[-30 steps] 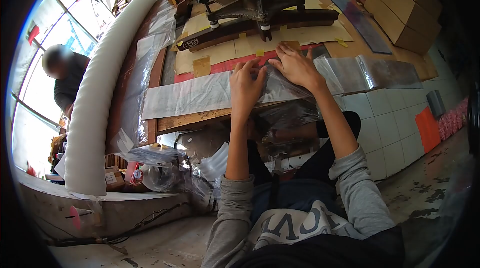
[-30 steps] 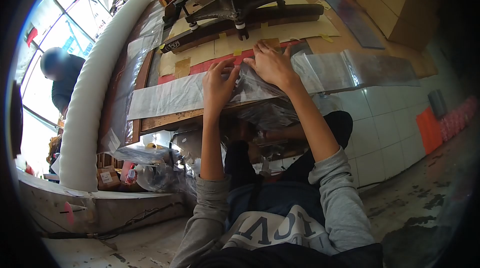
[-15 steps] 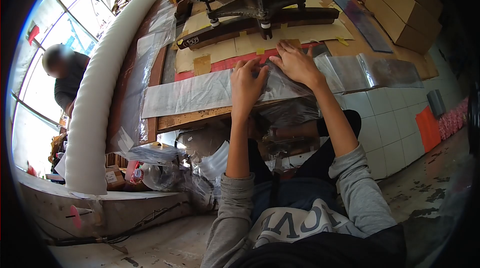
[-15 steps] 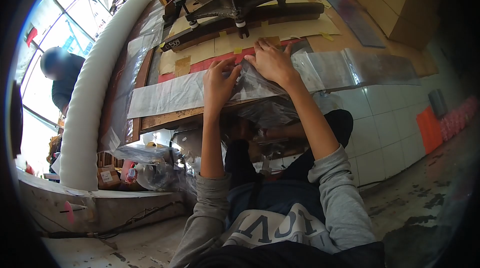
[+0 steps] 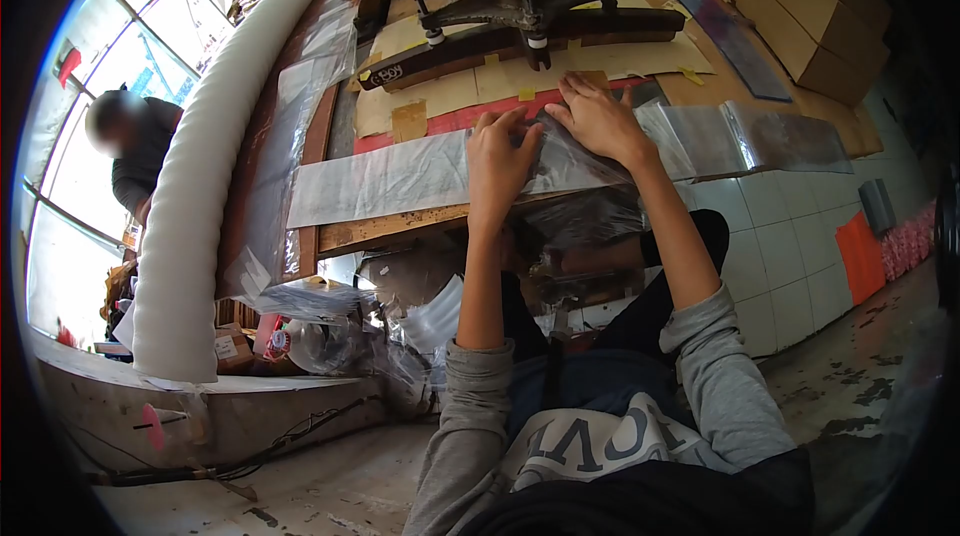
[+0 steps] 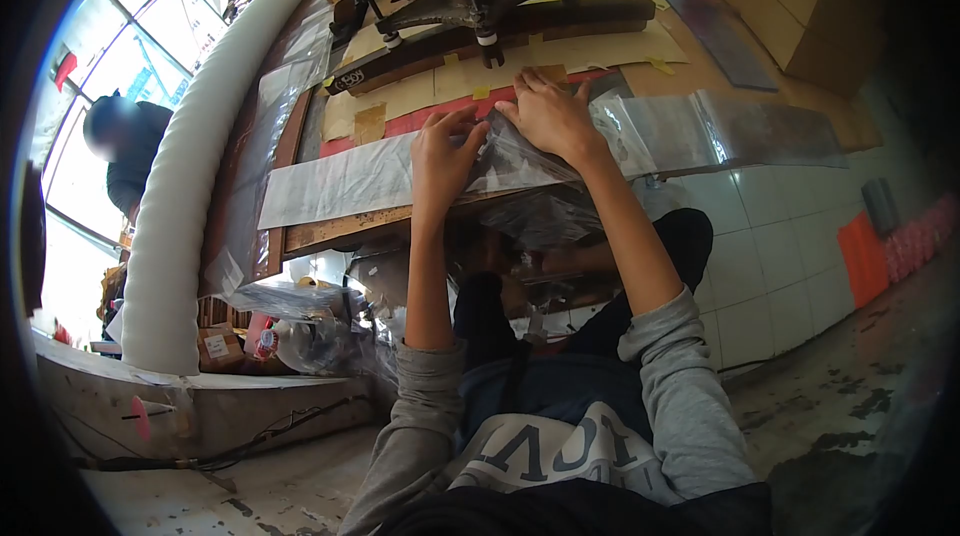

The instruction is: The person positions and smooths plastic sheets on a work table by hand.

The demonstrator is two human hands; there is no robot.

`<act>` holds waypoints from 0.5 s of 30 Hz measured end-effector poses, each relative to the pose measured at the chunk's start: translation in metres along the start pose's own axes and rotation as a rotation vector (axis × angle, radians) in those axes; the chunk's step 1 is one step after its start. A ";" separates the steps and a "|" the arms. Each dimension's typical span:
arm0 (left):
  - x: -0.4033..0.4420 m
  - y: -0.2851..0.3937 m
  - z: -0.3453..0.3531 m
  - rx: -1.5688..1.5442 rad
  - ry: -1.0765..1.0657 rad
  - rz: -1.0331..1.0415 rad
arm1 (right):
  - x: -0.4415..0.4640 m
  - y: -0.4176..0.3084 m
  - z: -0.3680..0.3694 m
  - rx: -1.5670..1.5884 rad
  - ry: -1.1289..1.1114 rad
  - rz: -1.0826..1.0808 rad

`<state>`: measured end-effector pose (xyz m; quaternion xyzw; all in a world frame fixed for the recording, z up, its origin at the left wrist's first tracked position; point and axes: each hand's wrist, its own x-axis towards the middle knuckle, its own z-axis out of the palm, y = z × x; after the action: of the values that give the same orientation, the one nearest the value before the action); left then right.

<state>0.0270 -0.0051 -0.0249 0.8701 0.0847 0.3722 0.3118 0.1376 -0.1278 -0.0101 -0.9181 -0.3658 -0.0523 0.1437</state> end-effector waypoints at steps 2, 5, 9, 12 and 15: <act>0.000 0.000 0.000 0.003 0.005 0.005 | 0.000 0.001 0.001 0.033 0.017 -0.020; 0.001 0.001 0.000 -0.006 -0.005 -0.018 | 0.000 0.001 0.001 0.028 0.020 -0.020; 0.000 0.002 0.000 0.001 -0.006 -0.019 | 0.000 0.000 0.001 -0.024 0.008 0.006; 0.001 0.000 0.000 0.020 0.001 0.006 | 0.000 0.001 0.002 -0.027 0.023 0.000; 0.001 0.000 0.000 -0.006 -0.013 -0.019 | -0.001 0.001 0.005 -0.019 0.034 -0.005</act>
<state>0.0278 -0.0053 -0.0244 0.8708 0.0898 0.3636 0.3185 0.1382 -0.1277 -0.0152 -0.9174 -0.3651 -0.0715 0.1411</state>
